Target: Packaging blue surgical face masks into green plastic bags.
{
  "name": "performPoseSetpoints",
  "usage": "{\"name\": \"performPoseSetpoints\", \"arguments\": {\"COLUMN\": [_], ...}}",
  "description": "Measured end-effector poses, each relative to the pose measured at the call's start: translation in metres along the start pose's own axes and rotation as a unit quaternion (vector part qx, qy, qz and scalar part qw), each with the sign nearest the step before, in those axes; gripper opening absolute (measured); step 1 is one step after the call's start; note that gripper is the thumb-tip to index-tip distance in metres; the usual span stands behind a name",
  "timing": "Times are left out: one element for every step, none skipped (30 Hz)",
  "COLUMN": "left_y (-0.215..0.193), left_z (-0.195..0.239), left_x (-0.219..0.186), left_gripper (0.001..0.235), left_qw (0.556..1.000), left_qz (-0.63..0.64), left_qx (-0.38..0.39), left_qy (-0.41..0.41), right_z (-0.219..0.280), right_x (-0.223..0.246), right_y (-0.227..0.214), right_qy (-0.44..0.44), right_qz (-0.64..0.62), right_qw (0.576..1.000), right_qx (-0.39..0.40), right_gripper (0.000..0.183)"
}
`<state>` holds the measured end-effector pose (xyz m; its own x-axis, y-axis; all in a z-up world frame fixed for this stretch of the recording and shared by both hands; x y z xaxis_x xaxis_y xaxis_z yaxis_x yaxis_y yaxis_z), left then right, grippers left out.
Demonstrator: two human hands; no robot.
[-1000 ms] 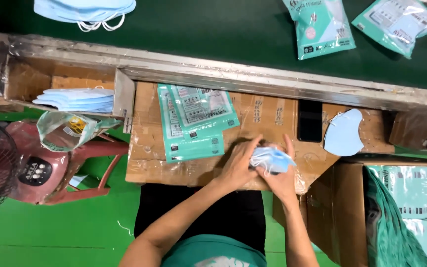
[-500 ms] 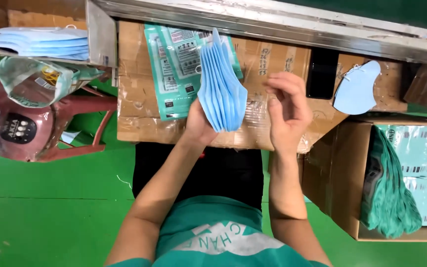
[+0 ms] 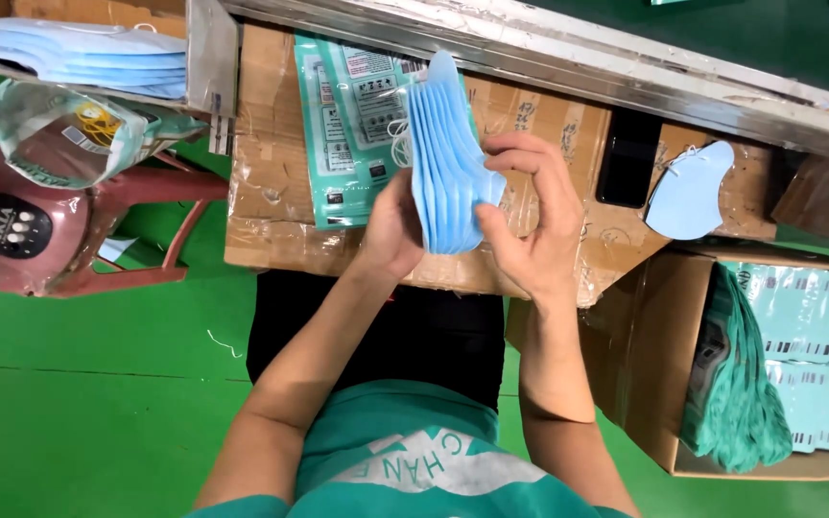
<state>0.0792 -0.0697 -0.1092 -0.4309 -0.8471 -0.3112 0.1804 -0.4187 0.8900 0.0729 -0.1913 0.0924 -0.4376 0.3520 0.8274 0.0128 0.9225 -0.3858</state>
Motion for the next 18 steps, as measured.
{"name": "performPoseSetpoints", "arguments": {"left_y": [-0.006,0.000,0.007,0.014,0.015,0.015,0.014,0.016,0.018,0.019,0.016,0.013,0.010,0.003,-0.004,-0.011,-0.020,-0.027], "left_z": [-0.002,0.000,0.003,0.006,0.006,0.007,0.008,0.009,0.009,0.012,0.011,0.011,0.011,0.011,0.011,0.011,0.018,0.025], "left_x": [0.003,-0.001,-0.004,-0.007,-0.007,-0.008,-0.009,-0.011,-0.015,-0.017,-0.016,-0.015,-0.015,-0.012,-0.009,-0.012,-0.023,-0.028], "left_gripper": [0.042,0.042,0.043,0.045,0.045,0.045,0.045,0.045,0.043,0.042,0.042,0.042,0.041,0.041,0.040,0.039,0.039,0.041], "left_qw": [1.000,1.000,0.999,0.998,0.998,0.998,0.996,0.996,0.995,0.993,0.993,0.994,0.995,0.995,0.996,0.997,0.995,0.994], "left_qz": [-0.011,-0.011,-0.034,-0.056,-0.056,-0.065,-0.074,-0.071,-0.088,-0.103,-0.099,-0.091,-0.083,-0.077,-0.059,-0.042,-0.036,-0.051], "left_qx": [-0.009,-0.008,-0.007,-0.006,-0.006,-0.024,-0.042,-0.044,-0.047,-0.053,-0.057,-0.045,-0.034,-0.042,-0.035,-0.031,-0.043,-0.043], "left_qy": [0.003,0.005,-0.001,-0.007,-0.006,0.000,0.006,0.007,0.015,0.022,0.022,0.029,0.036,0.050,0.048,0.059,0.085,0.082], "right_z": [0.001,0.001,0.001,0.002,0.000,-0.002,-0.003,-0.004,-0.005,-0.004,-0.003,-0.002,-0.001,0.000,0.001,-0.004,-0.012,-0.016], "right_x": [0.000,-0.001,-0.002,-0.003,-0.004,-0.003,-0.003,-0.002,0.000,0.003,0.002,0.002,0.004,0.001,0.000,-0.002,0.003,0.007], "right_y": [0.001,0.001,0.002,0.002,0.002,0.002,0.003,0.002,0.003,0.004,0.004,0.005,0.008,0.009,0.009,0.014,0.026,0.034], "right_qy": [0.002,0.000,0.004,0.008,0.007,0.000,-0.007,-0.006,-0.018,-0.028,-0.026,-0.029,-0.031,-0.038,-0.036,-0.041,-0.054,-0.038], "right_qz": [0.002,0.003,0.016,0.029,0.030,0.029,0.029,0.029,0.032,0.034,0.034,0.042,0.049,0.041,0.030,0.010,-0.006,-0.037], "right_qw": [1.000,1.000,1.000,1.000,0.999,1.000,1.000,1.000,0.999,0.999,0.999,0.998,0.998,0.997,0.998,0.998,0.996,0.997], "right_qx": [0.009,0.010,0.009,0.008,0.009,0.002,-0.005,-0.002,0.003,0.010,0.016,0.024,0.032,0.046,0.041,0.043,0.065,0.059], "right_gripper": [0.028,0.028,0.027,0.027,0.027,0.028,0.029,0.029,0.027,0.026,0.026,0.023,0.022,0.022,0.021,0.021,0.021,0.020]}}
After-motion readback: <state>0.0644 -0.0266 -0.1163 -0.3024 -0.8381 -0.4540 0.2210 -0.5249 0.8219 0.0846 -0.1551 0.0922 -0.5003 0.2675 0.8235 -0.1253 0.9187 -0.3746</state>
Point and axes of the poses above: each hand's wrist, its own z-axis away from the middle knuckle, its own y-axis out of the palm, x = y × z, the point moved 4 cm from there along -z, towards the middle knuckle, and after that the axes turned 6 degrees about -z, right-handed, at the moved point
